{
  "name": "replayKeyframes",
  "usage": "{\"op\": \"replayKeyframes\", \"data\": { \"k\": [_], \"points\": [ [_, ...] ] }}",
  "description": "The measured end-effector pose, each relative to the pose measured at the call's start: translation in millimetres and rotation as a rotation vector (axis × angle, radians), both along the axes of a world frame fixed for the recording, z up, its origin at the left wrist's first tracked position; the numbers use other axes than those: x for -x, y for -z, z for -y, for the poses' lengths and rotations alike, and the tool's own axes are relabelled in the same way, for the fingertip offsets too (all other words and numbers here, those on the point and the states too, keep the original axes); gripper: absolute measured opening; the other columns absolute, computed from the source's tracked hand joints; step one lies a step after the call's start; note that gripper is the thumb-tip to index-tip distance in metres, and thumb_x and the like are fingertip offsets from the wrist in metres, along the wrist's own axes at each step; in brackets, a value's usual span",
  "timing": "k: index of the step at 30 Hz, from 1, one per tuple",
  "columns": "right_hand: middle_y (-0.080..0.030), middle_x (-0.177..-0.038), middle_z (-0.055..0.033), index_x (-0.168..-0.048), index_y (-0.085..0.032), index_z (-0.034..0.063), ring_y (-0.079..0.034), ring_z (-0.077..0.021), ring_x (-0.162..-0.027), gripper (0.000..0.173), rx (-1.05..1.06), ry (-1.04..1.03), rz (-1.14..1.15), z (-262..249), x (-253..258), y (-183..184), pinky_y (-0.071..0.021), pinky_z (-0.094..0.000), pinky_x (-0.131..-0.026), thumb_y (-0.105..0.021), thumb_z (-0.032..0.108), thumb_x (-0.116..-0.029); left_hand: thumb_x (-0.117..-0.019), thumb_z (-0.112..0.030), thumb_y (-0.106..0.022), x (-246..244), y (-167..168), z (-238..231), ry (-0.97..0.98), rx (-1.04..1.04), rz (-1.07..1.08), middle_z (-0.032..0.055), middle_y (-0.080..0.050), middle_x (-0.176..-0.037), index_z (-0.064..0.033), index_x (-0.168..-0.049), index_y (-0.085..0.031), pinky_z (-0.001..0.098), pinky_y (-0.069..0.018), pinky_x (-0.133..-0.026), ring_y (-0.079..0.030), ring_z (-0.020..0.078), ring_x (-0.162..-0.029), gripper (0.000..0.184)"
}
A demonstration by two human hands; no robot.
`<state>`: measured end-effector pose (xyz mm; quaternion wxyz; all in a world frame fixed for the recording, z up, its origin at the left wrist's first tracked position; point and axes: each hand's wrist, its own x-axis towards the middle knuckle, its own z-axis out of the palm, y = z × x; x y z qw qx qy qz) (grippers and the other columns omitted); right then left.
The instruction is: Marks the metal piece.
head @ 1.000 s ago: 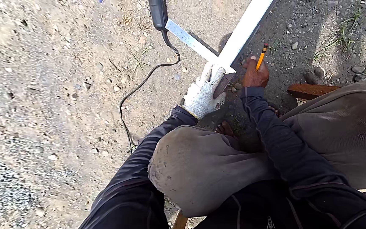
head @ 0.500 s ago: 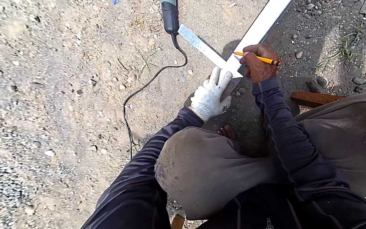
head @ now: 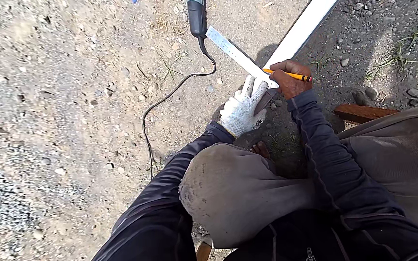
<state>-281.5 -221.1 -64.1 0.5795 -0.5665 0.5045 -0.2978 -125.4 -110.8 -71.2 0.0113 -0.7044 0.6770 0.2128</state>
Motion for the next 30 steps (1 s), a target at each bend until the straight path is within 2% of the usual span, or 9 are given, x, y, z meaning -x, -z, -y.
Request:
{"op": "replayKeyframes", "data": {
  "k": [4,10,15,17,21,23,25,27,30],
  "points": [
    [-0.07,-0.068,0.0003,-0.079,-0.071,0.0114,-0.059,-0.0104,-0.052,0.013,-0.051,0.04,-0.13,7,5,-16,-0.0488,-0.0322,-0.05,-0.067,0.018,-0.0892,-0.0869,-0.051,-0.064,0,-1,0,-0.004,0.005,0.001,0.014,-0.024,-0.169,-0.0357,-0.159,-0.033,0.0601,-0.0552,-0.065,-0.063,0.0441,-0.109,0.08],
    [-0.075,-0.078,-0.0011,-0.097,-0.076,0.0093,-0.059,-0.0099,-0.049,0.013,-0.074,-0.032,-0.06,10,1,-10,-0.0506,-0.029,-0.045,-0.066,0.017,-0.0939,-0.088,-0.051,-0.063,0,-2,0,-0.008,-0.012,0.0,0.0138,-0.022,-0.169,-0.0352,-0.159,-0.033,0.0605,-0.0548,-0.066,-0.063,0.0444,-0.111,0.079],
    [-0.072,-0.069,0.0001,-0.079,-0.07,0.0123,-0.064,-0.0112,-0.055,0.012,-0.071,-0.035,-0.222,17,2,-25,-0.0524,-0.0335,-0.051,-0.067,0.019,-0.0891,-0.0871,-0.05,-0.064,1,-1,-1,-0.006,0.004,0.0,0.0144,-0.023,-0.169,-0.0354,-0.159,-0.034,0.0609,-0.055,-0.066,-0.063,0.0451,-0.109,0.08],
    [-0.071,-0.071,-0.0001,-0.081,-0.071,0.0123,-0.065,-0.0119,-0.058,0.012,-0.035,-0.067,-0.224,18,-2,-23,-0.0533,-0.0355,-0.055,-0.067,0.019,-0.0893,-0.0871,-0.049,-0.065,0,-1,0,-0.001,0.01,-0.001,0.0154,-0.024,-0.168,-0.0337,-0.159,-0.034,0.0611,-0.0551,-0.066,-0.063,0.0456,-0.11,0.08],
    [-0.074,-0.076,0.0006,-0.092,-0.075,0.0123,-0.063,-0.0101,-0.055,0.012,-0.066,-0.107,-0.163,19,-2,-18,-0.0515,-0.0311,-0.049,-0.066,0.02,-0.095,-0.0865,-0.05,-0.065,1,1,0,-0.007,0.014,0.004,0.0138,-0.023,-0.169,-0.0362,-0.159,-0.032,0.0607,-0.0552,-0.066,-0.063,0.0445,-0.111,0.081],
    [-0.073,-0.076,0.0005,-0.086,-0.073,0.0153,-0.065,-0.0126,-0.059,0.012,-0.071,-0.14,-0.336,22,2,-31,-0.0521,-0.0359,-0.051,-0.068,0.025,-0.0917,-0.0868,-0.051,-0.064,1,0,-1,-0.005,0.002,0.003,0.0141,-0.023,-0.169,-0.0359,-0.159,-0.032,0.0605,-0.0553,-0.066,-0.063,0.0443,-0.11,0.081],
    [-0.071,-0.087,-0.0067,-0.086,-0.069,0.0149,-0.068,-0.0242,-0.082,0.018,-0.092,-0.224,-0.666,26,2,-60,-0.0514,-0.0522,-0.067,-0.07,0.033,-0.0857,-0.087,-0.051,-0.066,1,-1,1,-0.003,0.003,-0.001,0.0148,-0.023,-0.169,-0.0356,-0.159,-0.033,0.0603,-0.0553,-0.067,-0.063,0.0446,-0.11,0.081],
    [-0.071,-0.099,-0.0114,-0.092,-0.069,0.0129,-0.068,-0.0294,-0.098,0.023,-0.121,-0.25,-0.814,19,0,-78,-0.0507,-0.0579,-0.077,-0.069,0.035,-0.0879,-0.0873,-0.05,-0.066,2,-3,1,0.002,0.006,-0.006,0.0156,-0.023,-0.168,-0.0341,-0.159,-0.033,0.0613,-0.0558,-0.068,-0.063,0.0453,-0.112,0.081],
    [-0.068,-0.081,-0.0061,-0.083,-0.069,0.0138,-0.066,-0.0237,-0.081,0.022,-0.025,-0.161,-0.706,13,6,-66,-0.0481,-0.0526,-0.067,-0.064,0.034,-0.0912,-0.0867,-0.049,-0.066,1,-3,3,-0.003,0.02,-0.01,0.0161,-0.024,-0.168,-0.0329,-0.159,-0.034,0.061,-0.0554,-0.067,-0.064,0.0451,-0.109,0.081]
  ]
}}
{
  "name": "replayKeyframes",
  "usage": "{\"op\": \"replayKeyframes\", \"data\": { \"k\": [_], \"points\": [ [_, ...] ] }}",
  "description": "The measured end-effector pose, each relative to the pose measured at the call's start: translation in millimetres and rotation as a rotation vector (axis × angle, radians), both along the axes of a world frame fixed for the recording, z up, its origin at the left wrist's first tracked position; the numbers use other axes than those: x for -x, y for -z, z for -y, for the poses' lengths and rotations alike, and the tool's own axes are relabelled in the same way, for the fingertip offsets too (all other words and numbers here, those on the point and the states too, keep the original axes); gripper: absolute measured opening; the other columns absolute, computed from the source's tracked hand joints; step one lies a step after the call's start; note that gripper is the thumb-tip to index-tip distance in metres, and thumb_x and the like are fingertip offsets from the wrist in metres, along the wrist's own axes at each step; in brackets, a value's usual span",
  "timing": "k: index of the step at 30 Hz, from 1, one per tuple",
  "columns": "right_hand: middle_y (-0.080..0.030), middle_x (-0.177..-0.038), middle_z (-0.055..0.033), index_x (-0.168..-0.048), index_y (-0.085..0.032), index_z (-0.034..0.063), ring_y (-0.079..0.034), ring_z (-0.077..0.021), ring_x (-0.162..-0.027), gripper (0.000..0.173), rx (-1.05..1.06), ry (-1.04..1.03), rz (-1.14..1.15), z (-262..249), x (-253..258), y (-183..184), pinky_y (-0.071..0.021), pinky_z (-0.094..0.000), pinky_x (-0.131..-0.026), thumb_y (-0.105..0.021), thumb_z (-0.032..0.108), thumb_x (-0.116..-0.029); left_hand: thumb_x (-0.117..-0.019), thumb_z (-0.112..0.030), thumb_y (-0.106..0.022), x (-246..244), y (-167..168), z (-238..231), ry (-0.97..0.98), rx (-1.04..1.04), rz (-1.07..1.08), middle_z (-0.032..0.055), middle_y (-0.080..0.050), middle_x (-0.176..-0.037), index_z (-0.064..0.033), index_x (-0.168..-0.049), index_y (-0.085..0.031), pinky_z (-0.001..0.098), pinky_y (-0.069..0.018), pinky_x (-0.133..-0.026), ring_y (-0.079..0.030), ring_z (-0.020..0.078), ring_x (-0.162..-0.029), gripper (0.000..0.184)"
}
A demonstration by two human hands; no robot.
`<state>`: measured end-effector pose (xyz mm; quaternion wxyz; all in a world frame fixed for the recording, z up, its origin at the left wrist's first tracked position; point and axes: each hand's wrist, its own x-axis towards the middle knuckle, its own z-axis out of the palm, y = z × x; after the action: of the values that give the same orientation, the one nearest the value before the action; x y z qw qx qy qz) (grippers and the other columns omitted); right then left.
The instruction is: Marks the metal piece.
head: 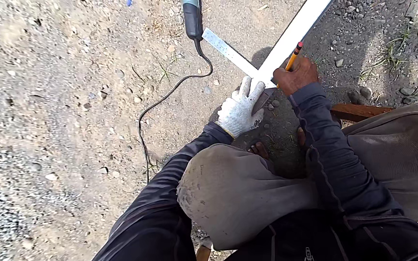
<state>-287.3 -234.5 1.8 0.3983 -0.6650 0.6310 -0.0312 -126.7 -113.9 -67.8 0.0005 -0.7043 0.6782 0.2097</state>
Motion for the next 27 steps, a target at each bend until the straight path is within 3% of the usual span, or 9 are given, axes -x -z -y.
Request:
{"op": "replayKeyframes", "data": {
  "k": [6,8,15,19,21,23,27],
  "points": [
    [-0.068,-0.072,0.0022,-0.088,-0.075,0.0182,-0.065,-0.0137,-0.067,0.015,0.12,0.087,0.26,0,1,20,-0.0517,-0.0437,-0.062,-0.065,0.03,-0.0908,-0.0878,-0.051,-0.063,0,1,-3,-0.014,-0.024,0.014,0.0137,-0.024,-0.169,-0.0372,-0.159,-0.033,0.0614,-0.0545,-0.064,-0.064,0.0455,-0.106,0.079],
    [-0.069,-0.073,0.0018,-0.088,-0.076,0.0187,-0.065,-0.0141,-0.068,0.015,0.106,0.067,0.248,-2,0,26,-0.0511,-0.0443,-0.063,-0.066,0.03,-0.0897,-0.0872,-0.05,-0.064,0,2,-3,-0.007,-0.011,0.019,0.0146,-0.025,-0.168,-0.0365,-0.159,-0.033,0.0611,-0.0548,-0.064,-0.064,0.0455,-0.106,0.08],
    [-0.073,-0.078,0.0013,-0.098,-0.079,0.0146,-0.064,-0.0071,-0.063,0.014,0.077,0.044,0.472,2,-11,47,-0.0545,-0.0325,-0.062,-0.067,0.022,-0.0937,-0.0874,-0.05,-0.064,0,3,-3,-0.015,-0.019,0.011,0.0141,-0.026,-0.168,-0.0356,-0.159,-0.033,0.0616,-0.055,-0.064,-0.064,0.0453,-0.107,0.08],
    [-0.074,-0.081,0.0007,-0.094,-0.079,0.0191,-0.068,-0.0126,-0.073,0.015,0.096,-0.054,0.286,7,-9,38,-0.0547,-0.0421,-0.068,-0.068,0.03,-0.0919,-0.0869,-0.05,-0.064,1,3,-2,-0.011,-0.018,0.018,0.0141,-0.025,-0.168,-0.0364,-0.159,-0.033,0.0613,-0.0548,-0.064,-0.064,0.0453,-0.107,0.08],
    [-0.073,-0.091,-0.0072,-0.093,-0.074,0.0164,-0.07,-0.0245,-0.088,0.021,0.001,-0.142,-0.022,13,-10,8,-0.0525,-0.0541,-0.073,-0.068,0.037,-0.089,-0.0873,-0.05,-0.065,1,3,-3,-0.008,-0.007,0.007,0.0148,-0.025,-0.168,-0.0361,-0.159,-0.033,0.0614,-0.0555,-0.067,-0.063,0.0453,-0.11,0.08],
    [-0.072,-0.105,-0.0139,-0.099,-0.071,0.0104,-0.069,-0.0317,-0.104,0.028,-0.099,-0.203,-0.215,15,-12,-18,-0.0516,-0.0603,-0.081,-0.067,0.037,-0.0915,-0.0879,-0.05,-0.065,0,3,-4,-0.005,-0.003,0.015,0.0149,-0.023,-0.169,-0.0364,-0.16,-0.031,0.061,-0.0555,-0.068,-0.063,0.0454,-0.112,0.081],
    [-0.072,-0.083,-0.004,-0.091,-0.076,0.0183,-0.069,-0.0213,-0.08,0.019,0.026,-0.055,0.056,12,-5,7,-0.0529,-0.051,-0.068,-0.066,0.035,-0.089,-0.0869,-0.05,-0.066,0,2,-2,-0.011,-0.012,0.016,0.0146,-0.024,-0.168,-0.0361,-0.159,-0.032,0.0622,-0.0551,-0.066,-0.063,0.0458,-0.11,0.081]
  ]
}}
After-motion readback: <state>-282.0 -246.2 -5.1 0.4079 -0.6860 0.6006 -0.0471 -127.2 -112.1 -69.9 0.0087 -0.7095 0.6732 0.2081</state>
